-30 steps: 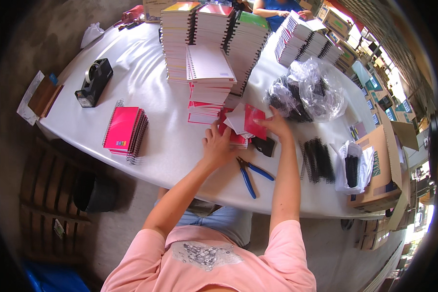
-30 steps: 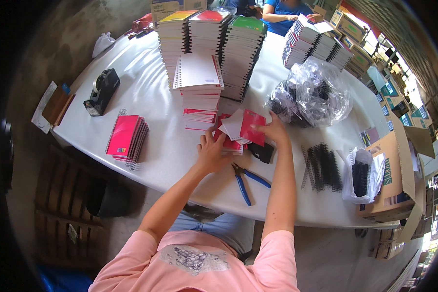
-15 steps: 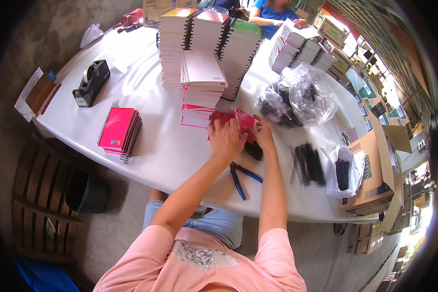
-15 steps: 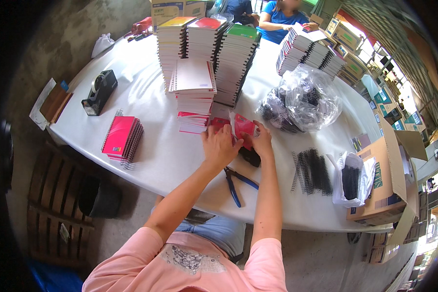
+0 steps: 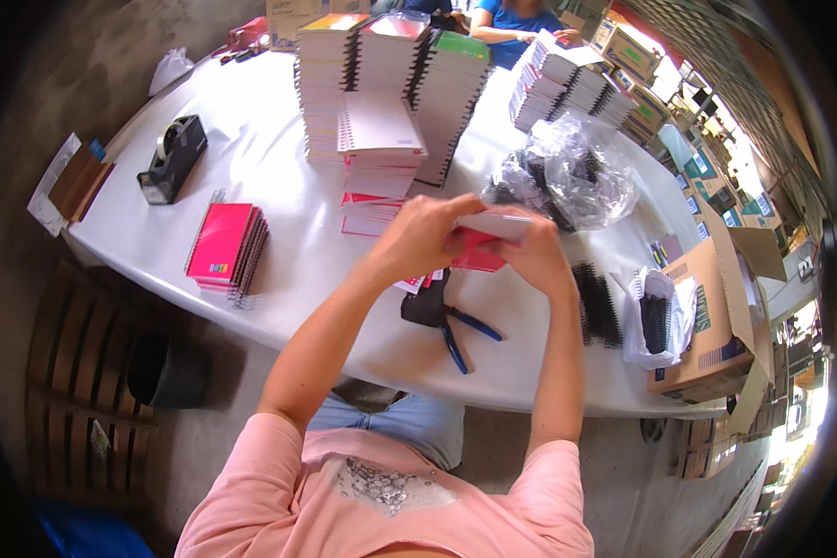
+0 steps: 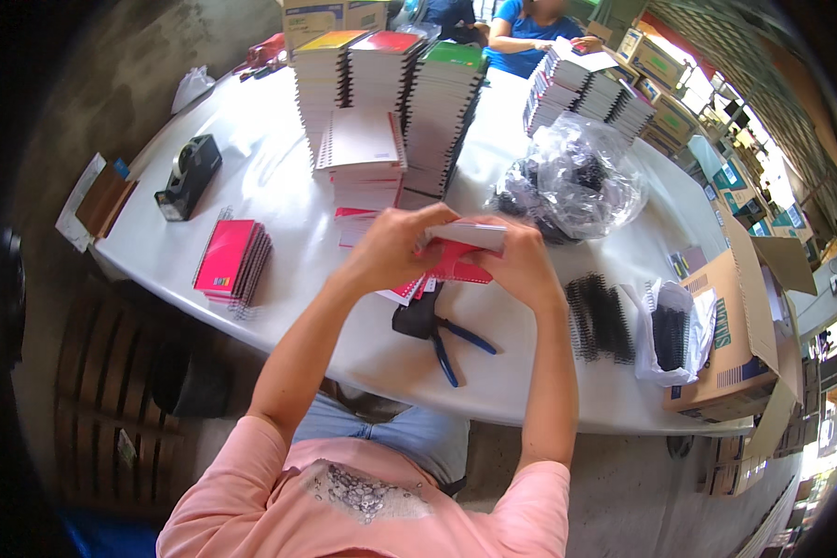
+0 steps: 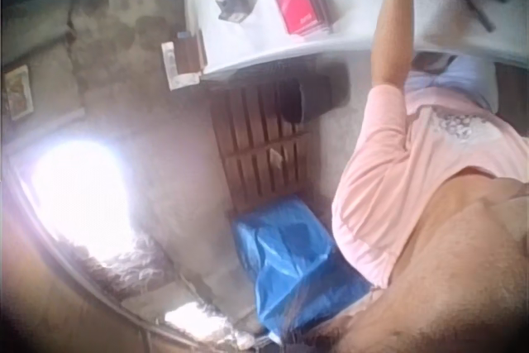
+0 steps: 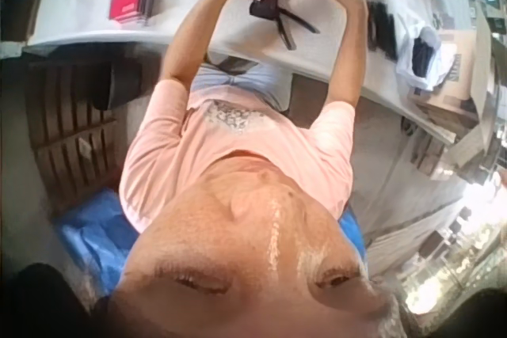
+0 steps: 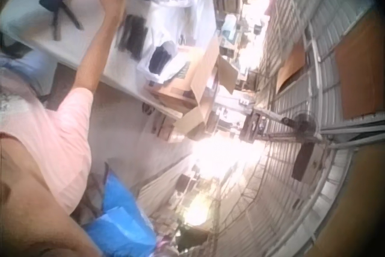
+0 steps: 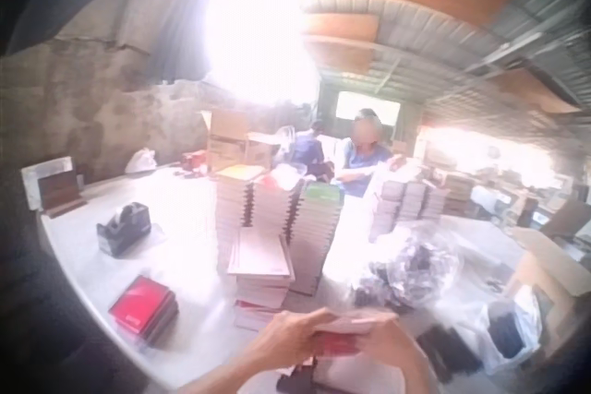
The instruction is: The person uses pliers to cut and crimp the ends of metal spiral coils on small pink notebooks, then places the finished notebooks onto a stack.
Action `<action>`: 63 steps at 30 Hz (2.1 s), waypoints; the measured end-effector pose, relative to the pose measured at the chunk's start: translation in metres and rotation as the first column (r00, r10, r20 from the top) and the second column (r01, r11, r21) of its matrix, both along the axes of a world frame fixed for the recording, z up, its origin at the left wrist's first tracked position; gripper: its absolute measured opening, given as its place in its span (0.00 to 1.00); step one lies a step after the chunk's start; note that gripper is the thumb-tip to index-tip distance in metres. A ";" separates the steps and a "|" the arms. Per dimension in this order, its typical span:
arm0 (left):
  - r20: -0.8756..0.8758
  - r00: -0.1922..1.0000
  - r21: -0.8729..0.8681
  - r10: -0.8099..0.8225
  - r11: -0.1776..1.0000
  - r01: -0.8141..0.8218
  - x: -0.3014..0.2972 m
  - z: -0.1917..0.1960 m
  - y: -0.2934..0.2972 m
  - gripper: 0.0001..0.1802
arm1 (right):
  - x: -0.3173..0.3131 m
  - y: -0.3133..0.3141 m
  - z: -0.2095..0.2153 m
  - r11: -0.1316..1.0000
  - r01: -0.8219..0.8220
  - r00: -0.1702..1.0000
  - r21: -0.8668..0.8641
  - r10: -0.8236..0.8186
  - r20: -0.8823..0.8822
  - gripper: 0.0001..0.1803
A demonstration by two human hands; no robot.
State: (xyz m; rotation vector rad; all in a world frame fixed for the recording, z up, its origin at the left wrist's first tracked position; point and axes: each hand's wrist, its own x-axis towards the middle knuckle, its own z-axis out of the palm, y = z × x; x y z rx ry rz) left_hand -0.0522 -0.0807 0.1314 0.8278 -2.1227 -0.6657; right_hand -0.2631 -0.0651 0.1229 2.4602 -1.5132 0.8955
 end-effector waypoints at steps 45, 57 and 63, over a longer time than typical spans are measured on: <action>-0.002 0.961 -0.013 0.276 0.961 -0.276 0.136 -0.094 0.099 0.33 | 0.151 0.098 -0.093 0.960 -0.131 0.807 0.248 -0.042 0.589 0.35; 0.344 0.769 -0.353 0.539 0.833 -0.426 0.119 -0.088 0.093 0.31 | 0.153 0.083 -0.111 0.774 -0.494 0.625 0.396 -0.001 0.781 0.50; 0.144 0.750 -0.293 0.645 0.752 -0.590 0.100 -0.104 0.095 0.34 | 0.138 0.087 -0.104 0.810 -0.503 0.562 0.302 0.041 0.826 0.52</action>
